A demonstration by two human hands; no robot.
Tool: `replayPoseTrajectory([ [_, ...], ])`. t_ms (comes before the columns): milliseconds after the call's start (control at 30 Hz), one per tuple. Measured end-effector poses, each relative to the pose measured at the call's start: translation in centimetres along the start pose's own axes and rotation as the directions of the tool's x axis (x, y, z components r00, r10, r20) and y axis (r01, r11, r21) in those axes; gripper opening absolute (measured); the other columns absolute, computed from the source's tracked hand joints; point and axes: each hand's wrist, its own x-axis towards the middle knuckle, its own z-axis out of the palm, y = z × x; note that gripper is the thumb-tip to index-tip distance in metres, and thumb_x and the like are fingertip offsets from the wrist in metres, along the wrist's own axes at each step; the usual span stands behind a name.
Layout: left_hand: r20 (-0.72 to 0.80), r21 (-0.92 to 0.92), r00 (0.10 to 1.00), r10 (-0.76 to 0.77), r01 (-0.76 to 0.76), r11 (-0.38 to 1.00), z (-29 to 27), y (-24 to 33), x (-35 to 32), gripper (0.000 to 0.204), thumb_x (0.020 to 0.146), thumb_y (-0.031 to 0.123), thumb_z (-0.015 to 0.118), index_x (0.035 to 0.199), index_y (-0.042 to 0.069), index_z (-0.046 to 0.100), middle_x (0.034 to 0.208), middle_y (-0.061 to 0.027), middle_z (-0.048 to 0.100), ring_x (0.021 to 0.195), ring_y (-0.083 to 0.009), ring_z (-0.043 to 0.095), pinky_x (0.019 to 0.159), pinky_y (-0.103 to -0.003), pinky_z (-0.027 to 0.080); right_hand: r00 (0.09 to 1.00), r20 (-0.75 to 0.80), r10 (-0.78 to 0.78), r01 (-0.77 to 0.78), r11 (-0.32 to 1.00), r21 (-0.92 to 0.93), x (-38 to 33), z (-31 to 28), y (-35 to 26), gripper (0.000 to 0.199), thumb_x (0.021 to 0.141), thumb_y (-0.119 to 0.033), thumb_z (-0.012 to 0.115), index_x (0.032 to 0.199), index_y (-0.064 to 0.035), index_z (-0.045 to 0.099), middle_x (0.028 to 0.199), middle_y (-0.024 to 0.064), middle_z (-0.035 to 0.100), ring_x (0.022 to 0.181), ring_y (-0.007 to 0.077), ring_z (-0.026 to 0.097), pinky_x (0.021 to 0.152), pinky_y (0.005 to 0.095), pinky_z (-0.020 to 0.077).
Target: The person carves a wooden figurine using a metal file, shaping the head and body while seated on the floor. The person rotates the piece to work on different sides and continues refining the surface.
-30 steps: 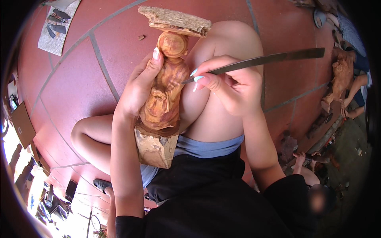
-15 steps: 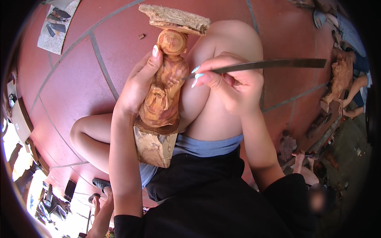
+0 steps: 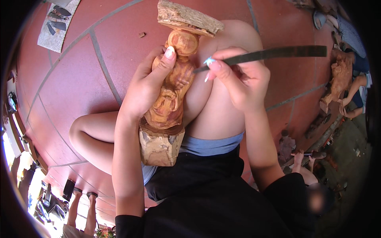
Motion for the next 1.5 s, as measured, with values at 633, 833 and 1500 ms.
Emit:
replayPoseTrajectory([
  [633,-0.181,0.178,0.980,0.079,-0.047,0.983,2.7,0.9,-1.0,0.044,0.095,0.041,0.059,0.104,-0.002,0.058,0.087,-0.0068,0.063,0.082,-0.0094,0.055,0.075,-0.024,0.046,0.986,-0.062,0.152,-0.147,0.986,0.079,-1.7,-0.2,-1.7,0.009,0.087,0.003,0.063,0.095,0.0075,0.062,0.074,0.0113,0.065,0.058,0.0121,0.061,0.048,0.0210,0.0478],
  [833,-0.175,0.130,0.981,0.077,-0.055,0.990,2.4,0.7,-0.8,0.045,0.094,0.042,0.059,0.104,-0.002,0.058,0.087,-0.0077,0.063,0.083,-0.0103,0.056,0.076,-0.025,0.046,0.996,-0.030,0.088,-0.080,0.975,0.207,-1.8,-0.4,-0.7,0.009,0.085,0.005,0.064,0.092,0.0084,0.060,0.073,0.0147,0.065,0.057,0.0157,0.064,0.048,0.0253,0.0535],
  [1500,-0.162,0.126,0.984,0.070,-0.050,0.991,1.9,0.4,-0.6,0.044,0.094,0.042,0.060,0.095,-0.001,0.058,0.080,-0.0049,0.060,0.077,-0.0088,0.052,0.071,-0.025,0.044,0.985,0.163,-0.063,0.042,0.991,0.127,-0.4,-0.7,-0.3,0.004,0.085,0.006,0.064,0.086,0.0087,0.061,0.069,0.0152,0.064,0.057,0.0185,0.066,0.049,0.0262,0.0545],
])
